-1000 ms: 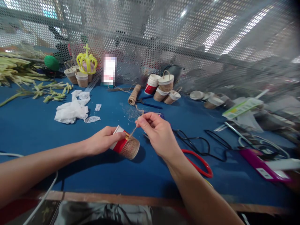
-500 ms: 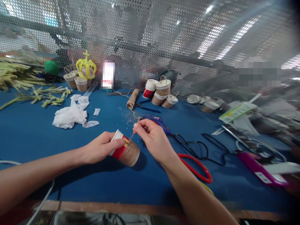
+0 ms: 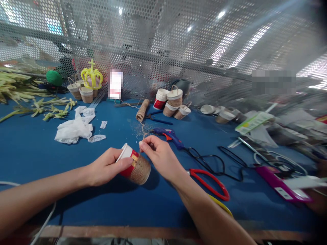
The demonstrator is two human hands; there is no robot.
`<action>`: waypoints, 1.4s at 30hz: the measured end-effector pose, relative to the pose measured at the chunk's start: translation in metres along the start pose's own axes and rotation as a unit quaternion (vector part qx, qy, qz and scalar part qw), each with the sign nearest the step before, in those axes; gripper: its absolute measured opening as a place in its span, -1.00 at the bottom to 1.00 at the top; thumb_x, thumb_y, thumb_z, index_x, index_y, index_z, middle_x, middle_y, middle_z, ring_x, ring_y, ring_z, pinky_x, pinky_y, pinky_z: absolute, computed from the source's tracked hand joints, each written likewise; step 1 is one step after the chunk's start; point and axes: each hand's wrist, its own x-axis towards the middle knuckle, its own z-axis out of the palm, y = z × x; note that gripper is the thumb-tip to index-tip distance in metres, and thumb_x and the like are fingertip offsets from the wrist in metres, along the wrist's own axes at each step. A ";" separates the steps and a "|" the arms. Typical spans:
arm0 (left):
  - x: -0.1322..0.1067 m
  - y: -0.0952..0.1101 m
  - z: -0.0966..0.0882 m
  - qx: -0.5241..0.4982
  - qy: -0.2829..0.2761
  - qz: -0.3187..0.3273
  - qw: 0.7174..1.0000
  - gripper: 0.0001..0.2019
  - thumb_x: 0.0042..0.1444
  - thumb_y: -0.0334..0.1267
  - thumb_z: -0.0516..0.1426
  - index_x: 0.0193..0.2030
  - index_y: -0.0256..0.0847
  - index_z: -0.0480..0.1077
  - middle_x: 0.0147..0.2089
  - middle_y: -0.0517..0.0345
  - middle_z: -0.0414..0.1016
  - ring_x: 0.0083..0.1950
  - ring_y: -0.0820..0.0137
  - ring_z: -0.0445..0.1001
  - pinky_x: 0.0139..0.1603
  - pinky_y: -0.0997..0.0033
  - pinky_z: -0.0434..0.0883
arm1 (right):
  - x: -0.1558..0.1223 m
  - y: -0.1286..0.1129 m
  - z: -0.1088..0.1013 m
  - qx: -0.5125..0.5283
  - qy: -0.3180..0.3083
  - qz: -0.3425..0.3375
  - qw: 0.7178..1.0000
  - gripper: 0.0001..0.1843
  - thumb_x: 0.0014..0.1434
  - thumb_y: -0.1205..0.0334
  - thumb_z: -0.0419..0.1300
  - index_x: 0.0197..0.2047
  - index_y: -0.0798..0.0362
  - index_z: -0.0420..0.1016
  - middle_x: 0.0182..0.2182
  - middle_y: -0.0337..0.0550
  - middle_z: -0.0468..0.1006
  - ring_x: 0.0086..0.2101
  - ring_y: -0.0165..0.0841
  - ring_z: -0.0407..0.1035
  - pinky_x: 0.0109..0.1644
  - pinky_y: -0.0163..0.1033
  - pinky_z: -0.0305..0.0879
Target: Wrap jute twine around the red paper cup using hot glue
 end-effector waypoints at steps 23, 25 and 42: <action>-0.001 -0.002 -0.002 0.018 0.004 0.040 0.999 -0.71 0.01 -0.19 0.00 -0.63 -0.31 0.26 -0.63 0.27 0.17 -0.56 0.55 0.07 -0.51 0.56 0.13 | 0.001 0.002 0.004 -0.010 -0.039 -0.006 0.999 -0.79 0.07 0.14 0.06 -0.50 0.08 0.32 -0.53 -0.24 0.39 -0.48 -0.41 0.25 -0.38 -0.31 0.16; 0.003 -0.004 -0.001 -0.086 0.055 -0.009 0.995 -0.76 -0.04 -0.18 0.06 -0.56 -0.33 0.33 -0.62 0.26 0.24 -0.57 0.56 0.12 -0.51 0.57 0.15 | 0.003 0.005 0.005 0.016 -0.022 0.003 1.000 -0.71 0.10 0.06 0.01 -0.46 0.10 0.35 -0.48 -0.18 0.43 -0.42 -0.38 0.30 -0.31 -0.28 0.19; 0.019 -0.002 -0.014 -0.310 0.172 -0.016 0.935 -0.75 -0.04 -0.17 0.11 -0.45 -0.38 0.41 -0.56 0.15 0.41 -0.56 0.51 0.31 -0.51 0.54 0.27 | -0.002 0.002 -0.001 0.061 -0.073 -0.104 0.990 -0.52 -0.05 0.28 0.22 -0.04 0.02 0.19 -0.03 -0.05 0.30 -0.07 -0.29 0.27 -0.02 -0.14 0.27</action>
